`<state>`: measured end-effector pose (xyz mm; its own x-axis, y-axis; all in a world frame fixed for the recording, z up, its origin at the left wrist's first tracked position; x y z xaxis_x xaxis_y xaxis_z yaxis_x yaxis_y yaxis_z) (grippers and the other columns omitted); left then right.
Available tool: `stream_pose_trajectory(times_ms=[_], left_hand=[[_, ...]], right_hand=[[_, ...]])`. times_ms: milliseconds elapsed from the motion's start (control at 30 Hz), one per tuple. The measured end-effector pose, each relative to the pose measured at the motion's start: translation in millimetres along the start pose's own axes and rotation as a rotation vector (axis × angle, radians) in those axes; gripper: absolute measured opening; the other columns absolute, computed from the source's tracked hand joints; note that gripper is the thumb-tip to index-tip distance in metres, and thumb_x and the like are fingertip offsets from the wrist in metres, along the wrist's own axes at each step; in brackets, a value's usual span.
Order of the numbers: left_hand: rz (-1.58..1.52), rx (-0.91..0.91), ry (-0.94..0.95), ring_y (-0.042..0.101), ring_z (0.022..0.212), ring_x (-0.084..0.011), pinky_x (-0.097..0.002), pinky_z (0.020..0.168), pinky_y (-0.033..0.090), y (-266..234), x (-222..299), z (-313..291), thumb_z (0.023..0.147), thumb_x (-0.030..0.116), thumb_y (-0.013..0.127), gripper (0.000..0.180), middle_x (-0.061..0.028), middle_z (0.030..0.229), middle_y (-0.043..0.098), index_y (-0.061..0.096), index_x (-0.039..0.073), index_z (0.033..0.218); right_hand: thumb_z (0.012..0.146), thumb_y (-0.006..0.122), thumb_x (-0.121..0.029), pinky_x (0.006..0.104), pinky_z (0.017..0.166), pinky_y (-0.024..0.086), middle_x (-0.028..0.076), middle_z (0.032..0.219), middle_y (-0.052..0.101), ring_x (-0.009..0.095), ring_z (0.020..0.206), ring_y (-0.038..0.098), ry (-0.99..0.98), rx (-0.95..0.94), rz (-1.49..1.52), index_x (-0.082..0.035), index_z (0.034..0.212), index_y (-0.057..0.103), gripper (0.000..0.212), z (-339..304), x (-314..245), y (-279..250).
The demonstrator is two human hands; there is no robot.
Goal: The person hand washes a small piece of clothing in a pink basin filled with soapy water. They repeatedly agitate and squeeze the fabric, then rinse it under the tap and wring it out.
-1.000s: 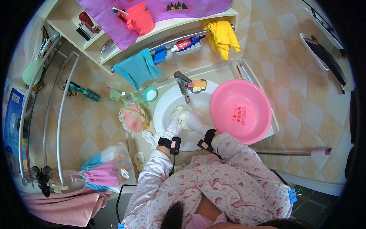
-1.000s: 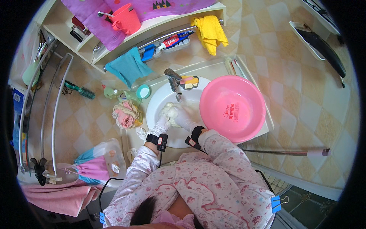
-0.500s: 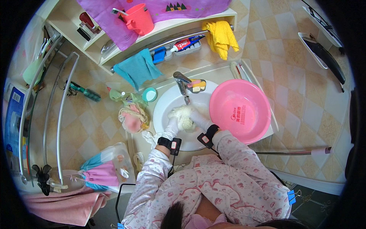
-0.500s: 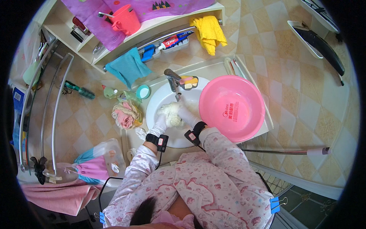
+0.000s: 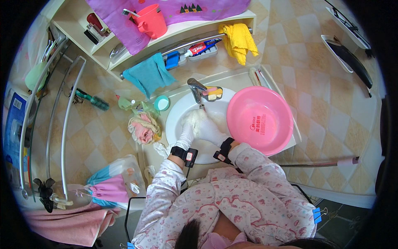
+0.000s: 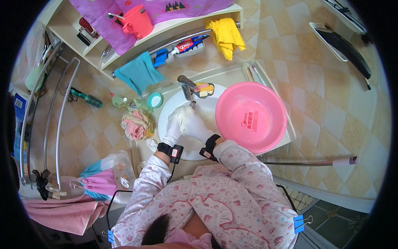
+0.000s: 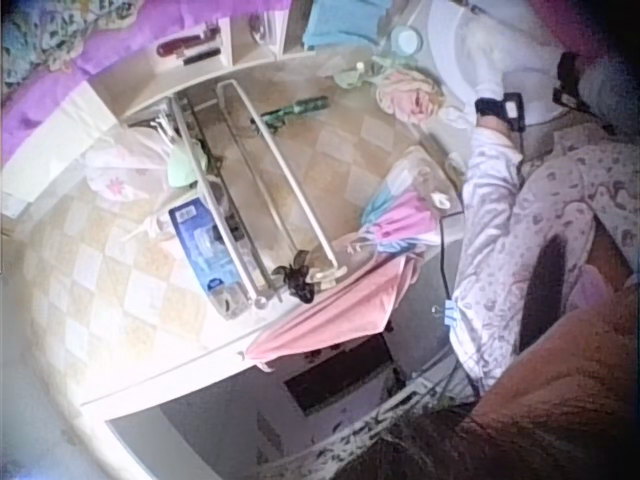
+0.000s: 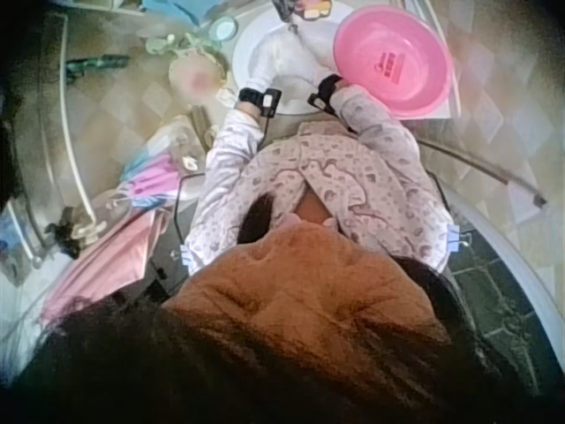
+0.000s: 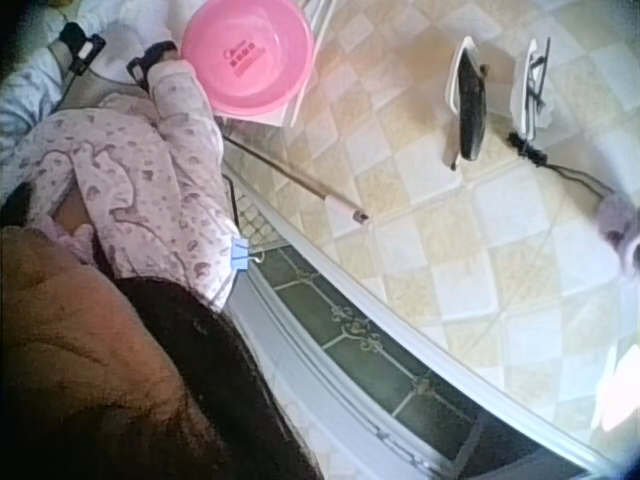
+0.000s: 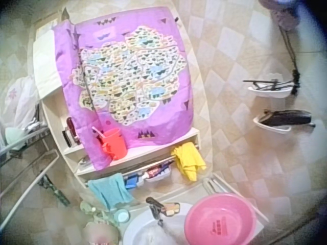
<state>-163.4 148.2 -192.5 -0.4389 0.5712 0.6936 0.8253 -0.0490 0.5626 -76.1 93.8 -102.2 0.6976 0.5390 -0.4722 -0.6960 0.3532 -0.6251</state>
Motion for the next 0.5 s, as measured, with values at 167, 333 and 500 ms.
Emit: stream_pose_trajectory(times_ms=[167,333,500], left_hand=[[0.027,0.039,-0.015,0.06,0.098,-0.0244,-0.0374,0.089,0.048,-22,-10,21,0.095,0.03,0.045,0.034,-0.0127,0.109,0.061,0.056,0.005,0.115],[0.281,0.198,0.173,0.06,0.089,-0.021,-0.034,0.081,0.05,-15,4,16,0.095,0.024,0.044,0.025,-0.0095,0.097,0.06,0.056,0.006,0.107],[1.024,-0.068,0.554,0.057,0.077,-0.0163,-0.0293,0.067,0.051,13,27,8,0.091,0.014,0.05,0.013,-0.0064,0.088,0.058,0.055,0.005,0.098]], right_hand=[[0.061,0.067,-0.026,0.0402,0.072,0.049,0.01,0.086,0.062,0.029,0.084,0.06,-0.022,-0.159,-0.128,-0.012,0.08,0.059,0.025,21,-8,-10],[0.061,0.068,-0.028,0.0382,0.075,0.051,0.01,0.092,0.064,0.028,0.089,0.062,-0.015,-0.526,-0.131,-0.014,0.084,0.061,0.028,41,-7,-4],[0.067,0.068,-0.03,0.0392,0.084,0.048,0.018,0.106,0.061,0.031,0.098,0.06,0.23,-0.552,-0.017,-0.009,0.107,0.057,0.046,26,14,9]])
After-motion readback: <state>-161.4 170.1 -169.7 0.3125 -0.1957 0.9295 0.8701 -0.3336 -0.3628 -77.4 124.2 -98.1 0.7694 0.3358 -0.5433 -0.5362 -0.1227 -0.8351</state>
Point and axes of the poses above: each hand's wrist, its own z-axis towards the middle knuckle, its own y-axis out of the palm, x = y × z, the point moved 4 cm from there along z, towards the middle knuckle
